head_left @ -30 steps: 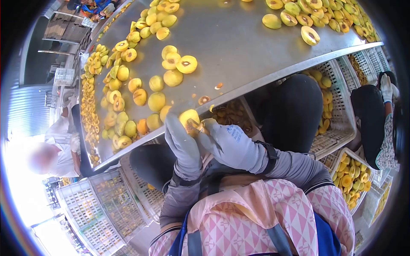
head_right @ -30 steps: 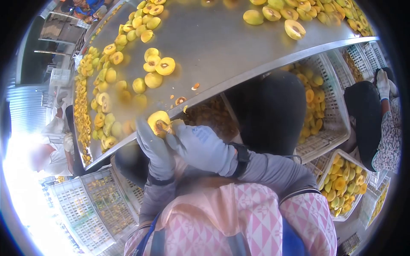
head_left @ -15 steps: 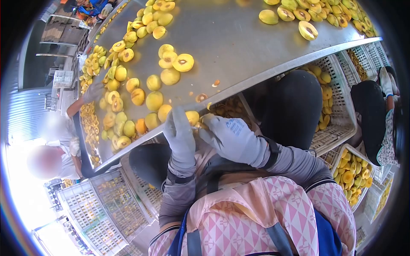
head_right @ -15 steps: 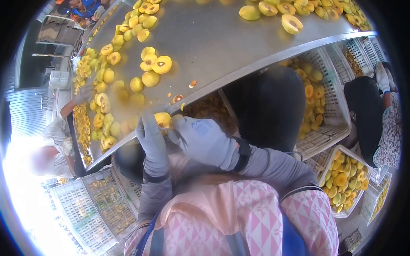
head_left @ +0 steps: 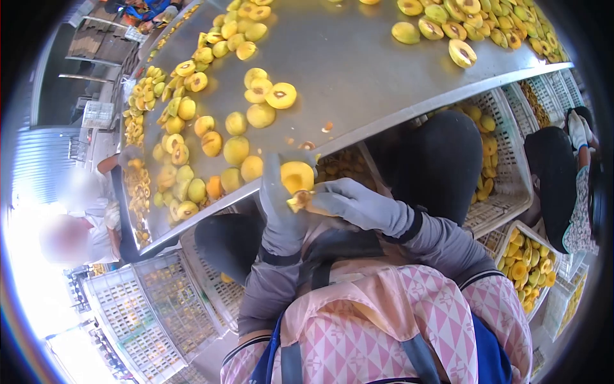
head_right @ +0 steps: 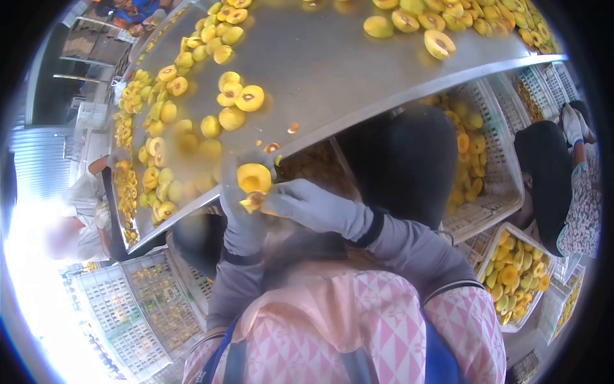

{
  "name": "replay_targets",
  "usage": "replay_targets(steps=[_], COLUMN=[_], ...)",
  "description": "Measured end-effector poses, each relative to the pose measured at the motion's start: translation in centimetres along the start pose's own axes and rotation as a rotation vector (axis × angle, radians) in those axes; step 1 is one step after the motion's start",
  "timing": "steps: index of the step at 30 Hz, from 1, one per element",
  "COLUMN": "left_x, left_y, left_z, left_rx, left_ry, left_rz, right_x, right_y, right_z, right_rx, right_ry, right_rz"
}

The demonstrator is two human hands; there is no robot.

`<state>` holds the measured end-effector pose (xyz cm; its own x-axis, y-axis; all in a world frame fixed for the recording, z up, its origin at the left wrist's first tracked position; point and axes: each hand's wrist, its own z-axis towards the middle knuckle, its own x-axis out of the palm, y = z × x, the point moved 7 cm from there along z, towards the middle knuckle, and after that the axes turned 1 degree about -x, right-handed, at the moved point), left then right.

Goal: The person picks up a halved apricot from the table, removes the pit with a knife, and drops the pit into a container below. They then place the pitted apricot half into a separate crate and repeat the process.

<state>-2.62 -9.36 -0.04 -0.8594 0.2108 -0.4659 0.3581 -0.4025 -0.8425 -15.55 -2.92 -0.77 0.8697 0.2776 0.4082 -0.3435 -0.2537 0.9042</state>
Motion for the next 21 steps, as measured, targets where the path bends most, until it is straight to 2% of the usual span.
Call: replay_targets(steps=[1, 3, 6, 8, 10, 12, 15, 18, 20, 21], left_x=[-0.6, -2.2, -7.4, -12.6, -18.3, -23.6, -26.3, -26.8, -27.1, -26.2], left_y=[-1.2, -2.5, -3.9, -3.2, -0.9, 2.4, 2.4, 5.5, 6.3, 7.2], left_z=[0.1, -0.6, -1.6, -3.2, -5.3, -8.4, -9.2, -8.7, -5.0, -2.3], left_rx=[0.14, 0.247, 0.189, 0.084, -0.184, -0.281, -0.411, -0.003, -0.109, -0.102], left_ry=[-0.049, -0.124, -0.179, -0.263, -0.447, -0.521, -0.229, 0.062, -0.156, -0.141], left_rz=[0.253, 0.565, 0.726, 0.722, 0.304, 0.376, 0.892, 1.324, 1.173, 1.054], right_x=[-0.2, -1.0, 0.0, 1.0, 1.8, 2.3, 2.5, 2.4, 2.4, 2.4], right_y=[0.1, -1.5, -1.3, -2.0, -2.8, -3.3, -3.7, -3.9, -3.7, -3.6], right_z=[0.0, 0.3, 0.2, 0.1, -0.1, -0.1, -0.1, 0.4, 0.7, 0.8], right_rx=[-0.033, -0.014, -0.141, -0.258, -0.399, -0.439, -0.428, -0.354, -0.271, -0.288], right_ry=[-0.008, -0.015, -0.09, -0.112, -0.162, -0.129, -0.097, -0.053, -0.013, -0.02], right_rz=[-0.071, -0.295, -0.843, -0.997, -1.174, -1.284, -1.377, -1.356, -1.32, -1.31])
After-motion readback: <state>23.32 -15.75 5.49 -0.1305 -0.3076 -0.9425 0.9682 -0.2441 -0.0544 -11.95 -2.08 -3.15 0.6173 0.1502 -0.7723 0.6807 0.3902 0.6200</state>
